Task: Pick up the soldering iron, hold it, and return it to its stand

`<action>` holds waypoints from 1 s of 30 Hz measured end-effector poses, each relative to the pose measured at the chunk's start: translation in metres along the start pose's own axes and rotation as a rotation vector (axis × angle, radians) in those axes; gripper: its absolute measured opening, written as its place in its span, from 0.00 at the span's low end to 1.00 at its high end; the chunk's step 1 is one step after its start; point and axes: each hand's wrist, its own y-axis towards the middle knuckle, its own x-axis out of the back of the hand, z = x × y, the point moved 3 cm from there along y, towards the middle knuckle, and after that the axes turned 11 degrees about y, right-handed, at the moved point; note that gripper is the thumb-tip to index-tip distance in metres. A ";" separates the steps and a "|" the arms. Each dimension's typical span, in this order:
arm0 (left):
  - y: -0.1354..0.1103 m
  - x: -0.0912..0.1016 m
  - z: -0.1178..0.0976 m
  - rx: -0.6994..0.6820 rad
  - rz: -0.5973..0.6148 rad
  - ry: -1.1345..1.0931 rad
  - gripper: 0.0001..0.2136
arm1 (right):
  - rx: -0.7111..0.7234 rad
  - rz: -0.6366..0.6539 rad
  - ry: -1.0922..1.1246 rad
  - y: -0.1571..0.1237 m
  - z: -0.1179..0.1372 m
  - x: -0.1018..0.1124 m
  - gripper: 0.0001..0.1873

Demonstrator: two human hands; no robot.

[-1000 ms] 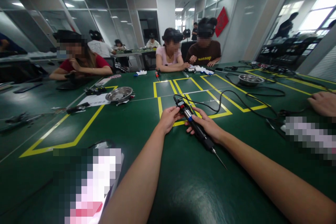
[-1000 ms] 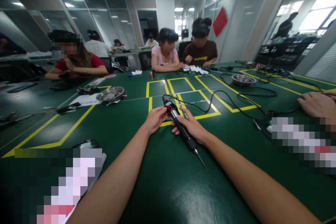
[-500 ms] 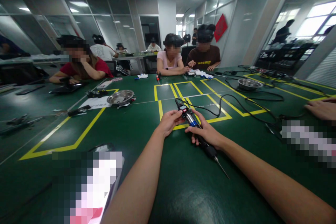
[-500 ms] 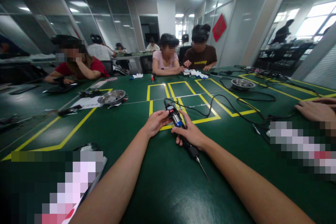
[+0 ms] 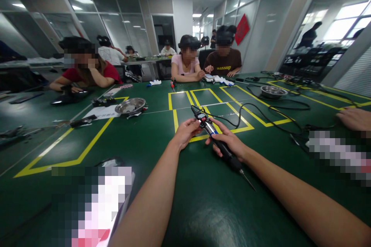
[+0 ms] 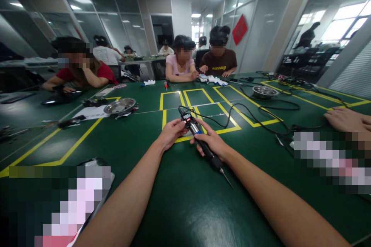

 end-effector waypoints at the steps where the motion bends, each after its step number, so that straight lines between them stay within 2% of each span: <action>1: 0.001 -0.002 0.001 -0.003 -0.022 0.045 0.21 | -0.002 -0.027 -0.025 0.003 0.001 0.005 0.44; 4: 0.004 -0.006 0.006 0.008 -0.106 0.174 0.26 | -0.010 -0.129 -0.185 0.015 0.006 0.025 0.45; 6: 0.005 -0.005 0.007 0.009 -0.160 0.203 0.28 | -0.009 -0.209 -0.383 0.027 0.015 0.043 0.45; 9: 0.008 -0.001 0.009 -0.005 -0.202 0.170 0.25 | -0.026 -0.380 -0.770 0.045 0.038 0.081 0.44; 12: 0.011 0.004 0.012 0.005 -0.205 0.164 0.18 | -0.082 -0.579 -1.189 0.056 0.071 0.125 0.40; 16: 0.012 0.003 0.013 0.029 -0.182 0.175 0.13 | -0.230 -0.645 -1.770 0.053 0.114 0.168 0.36; 19: 0.009 0.001 0.011 0.036 -0.183 0.170 0.13 | -0.302 -0.649 -1.953 0.040 0.136 0.183 0.34; 22: 0.007 0.000 0.008 0.043 -0.186 0.176 0.12 | -0.332 -0.611 -2.050 0.029 0.147 0.188 0.31; 27: 0.005 -0.001 0.007 0.039 -0.188 0.193 0.11 | -0.455 -0.356 -2.176 0.028 0.142 0.190 0.27; 30: 0.006 -0.001 0.008 0.033 -0.181 0.201 0.11 | -0.488 -0.273 -2.161 0.030 0.136 0.190 0.25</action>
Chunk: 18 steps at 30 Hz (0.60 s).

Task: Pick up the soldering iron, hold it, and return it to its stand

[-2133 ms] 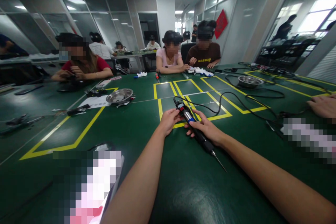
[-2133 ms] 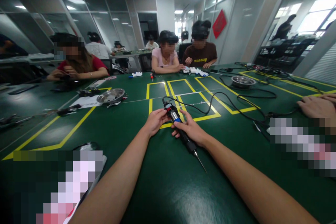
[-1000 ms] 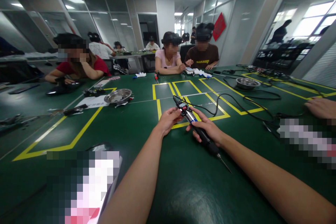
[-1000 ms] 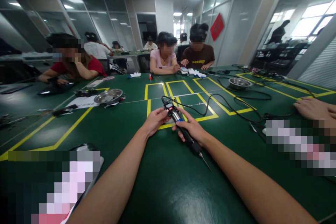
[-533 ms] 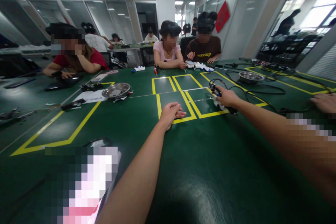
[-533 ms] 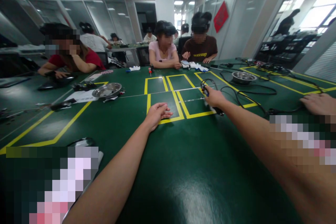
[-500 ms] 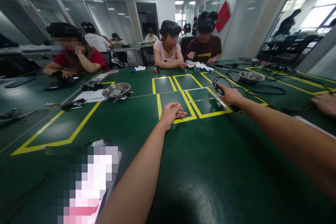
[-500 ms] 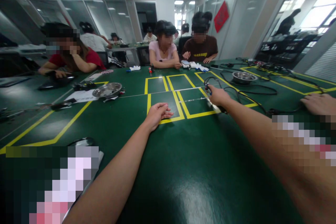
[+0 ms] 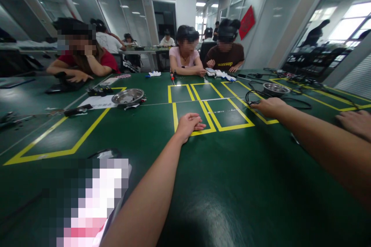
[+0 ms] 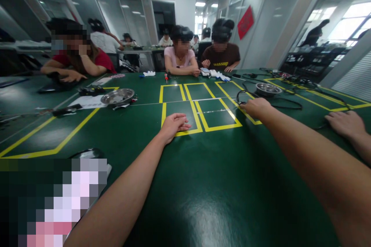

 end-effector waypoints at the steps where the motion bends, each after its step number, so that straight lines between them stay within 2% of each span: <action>1: 0.000 0.000 0.000 -0.001 0.001 0.002 0.11 | 0.004 0.004 0.004 0.000 0.000 0.000 0.26; 5: 0.001 0.001 0.001 0.000 0.009 -0.004 0.11 | -0.007 -0.022 0.061 0.000 -0.003 0.007 0.31; 8: 0.002 0.002 0.002 -0.001 0.006 -0.012 0.11 | -0.053 -0.103 0.182 -0.001 -0.005 0.014 0.34; 11: 0.001 0.002 0.001 -0.002 0.009 -0.026 0.11 | -0.078 -0.156 0.350 -0.004 0.004 0.015 0.36; 14: -0.001 0.002 0.000 0.006 0.010 -0.032 0.09 | -0.064 -0.187 0.828 -0.012 0.031 0.007 0.38; 18: 0.001 0.003 0.001 0.011 0.003 -0.041 0.08 | 0.056 -0.165 1.536 -0.033 0.096 -0.003 0.40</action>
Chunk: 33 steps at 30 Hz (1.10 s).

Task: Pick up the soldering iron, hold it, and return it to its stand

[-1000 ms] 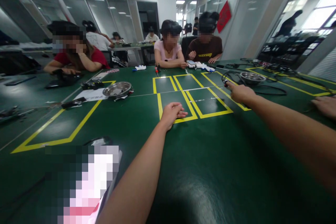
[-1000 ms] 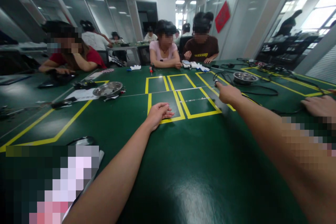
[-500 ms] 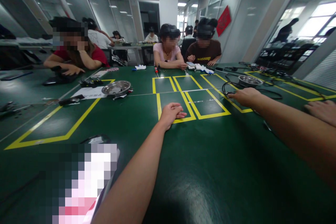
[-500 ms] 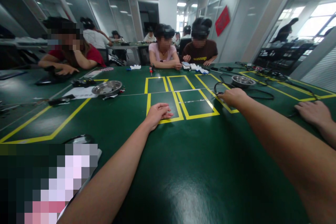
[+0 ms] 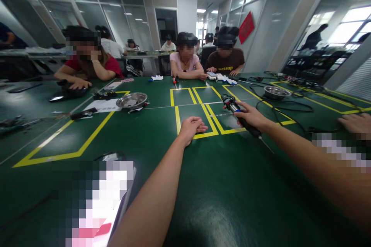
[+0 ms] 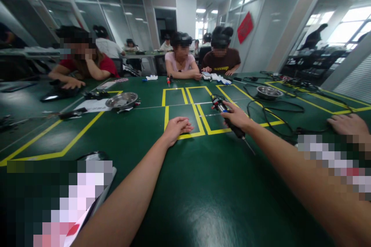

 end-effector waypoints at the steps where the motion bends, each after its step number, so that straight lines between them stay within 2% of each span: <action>1: 0.001 0.000 0.001 -0.004 0.000 -0.007 0.08 | -0.008 0.033 0.130 -0.008 0.000 -0.018 0.40; 5: 0.004 0.002 0.002 -0.006 -0.017 -0.075 0.12 | -0.039 0.184 0.462 -0.037 0.005 -0.078 0.39; 7: 0.005 0.002 0.001 0.003 0.005 -0.108 0.14 | -0.050 0.253 0.544 -0.049 0.004 -0.096 0.39; 9: 0.004 0.001 0.001 0.007 0.044 -0.112 0.13 | -0.053 0.285 0.600 -0.058 0.000 -0.104 0.39; 14: 0.003 -0.001 0.002 0.015 0.059 -0.097 0.08 | -0.005 0.318 0.654 -0.069 -0.012 -0.103 0.40; 19: 0.001 -0.001 0.000 -0.020 0.006 -0.166 0.08 | 0.007 0.320 0.668 -0.069 -0.013 -0.101 0.41; 33: 0.001 -0.003 -0.001 -0.013 -0.015 -0.194 0.07 | 0.017 0.312 0.671 -0.066 -0.015 -0.098 0.42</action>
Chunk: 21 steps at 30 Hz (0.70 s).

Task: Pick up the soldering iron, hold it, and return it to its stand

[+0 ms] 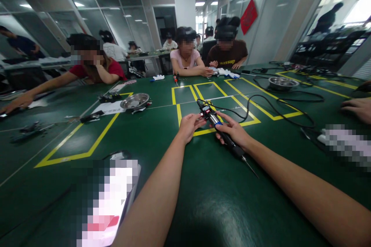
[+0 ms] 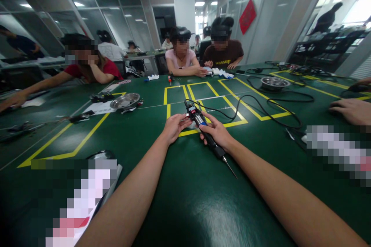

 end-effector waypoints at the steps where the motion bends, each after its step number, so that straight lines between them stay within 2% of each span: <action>1: 0.000 0.000 0.000 0.003 0.003 0.008 0.07 | 0.000 -0.003 0.007 -0.001 0.001 -0.001 0.42; 6: -0.001 -0.003 0.001 0.014 0.048 0.089 0.09 | 0.012 -0.022 0.034 -0.003 0.003 -0.002 0.43; 14: -0.001 0.000 0.003 0.026 0.089 0.070 0.08 | 0.005 0.016 0.007 -0.003 0.003 0.001 0.42; 21: 0.000 0.002 0.002 0.041 0.048 0.061 0.06 | 0.002 0.037 -0.025 -0.003 0.001 0.001 0.40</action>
